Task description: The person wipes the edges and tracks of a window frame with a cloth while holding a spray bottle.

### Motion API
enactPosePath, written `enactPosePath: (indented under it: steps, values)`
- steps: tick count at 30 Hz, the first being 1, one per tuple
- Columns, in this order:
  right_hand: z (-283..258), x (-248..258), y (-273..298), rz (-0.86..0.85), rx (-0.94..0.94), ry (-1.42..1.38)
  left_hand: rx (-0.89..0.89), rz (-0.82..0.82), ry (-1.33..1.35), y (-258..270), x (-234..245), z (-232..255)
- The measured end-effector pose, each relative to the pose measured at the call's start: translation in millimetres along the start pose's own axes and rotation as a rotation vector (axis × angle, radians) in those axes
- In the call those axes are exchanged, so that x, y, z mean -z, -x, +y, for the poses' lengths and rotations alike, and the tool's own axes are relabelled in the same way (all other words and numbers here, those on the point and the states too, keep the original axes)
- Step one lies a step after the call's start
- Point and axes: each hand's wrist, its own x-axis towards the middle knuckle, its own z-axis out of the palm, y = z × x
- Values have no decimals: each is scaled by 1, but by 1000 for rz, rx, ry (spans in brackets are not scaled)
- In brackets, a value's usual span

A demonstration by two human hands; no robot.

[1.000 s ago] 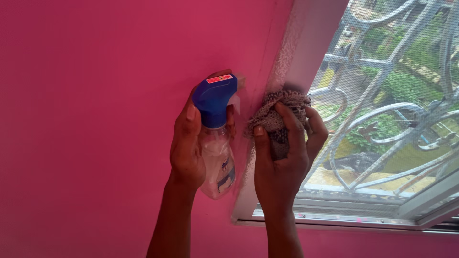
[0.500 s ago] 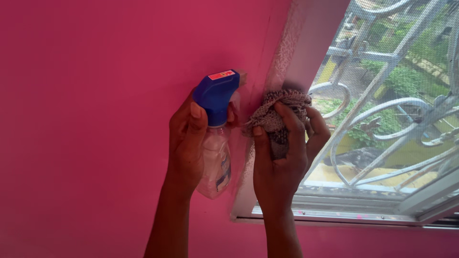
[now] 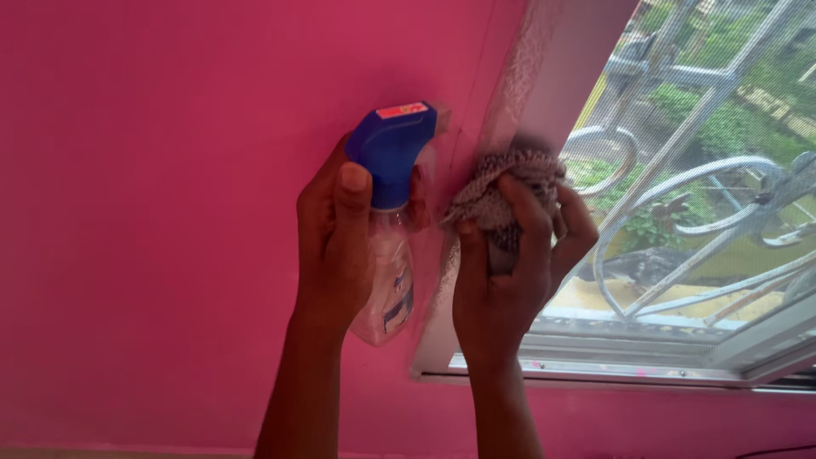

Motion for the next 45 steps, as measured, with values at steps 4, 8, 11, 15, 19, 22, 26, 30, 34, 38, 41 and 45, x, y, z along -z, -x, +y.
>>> enactPosePath:
  steps: [4,8,11,15,19,22,26,30,34,38,41,45]
  values:
    - [1,2,2,32,-9,56,7,-1,11,-3,-3,1]
    - [0,9,-4,81,-39,54,9,3,19,-5,-4,-1]
    - [-2,18,-15,115,-53,33,41,25,29,-7,-2,-5]
    - [-12,24,-31,151,-45,55,81,40,18,-7,0,-5]
    - [-22,24,-43,145,-48,41,129,60,19,-9,3,-7]
    - [-24,18,-51,105,-40,37,160,73,64,-10,5,-8]
    - [-24,6,-54,34,-50,41,216,102,98,-11,5,-8]
    - [-22,-1,-50,30,-43,58,180,57,110,-10,9,-7]
    - [-19,-4,-46,46,-47,57,189,69,114,-10,10,-10]
    - [-18,-6,-40,66,-36,70,170,65,109,-10,11,-12]
    - [-17,-6,-34,72,-45,57,161,64,123,-9,11,-14]
    - [-15,-7,-30,88,-64,32,145,62,128,-8,9,-14]
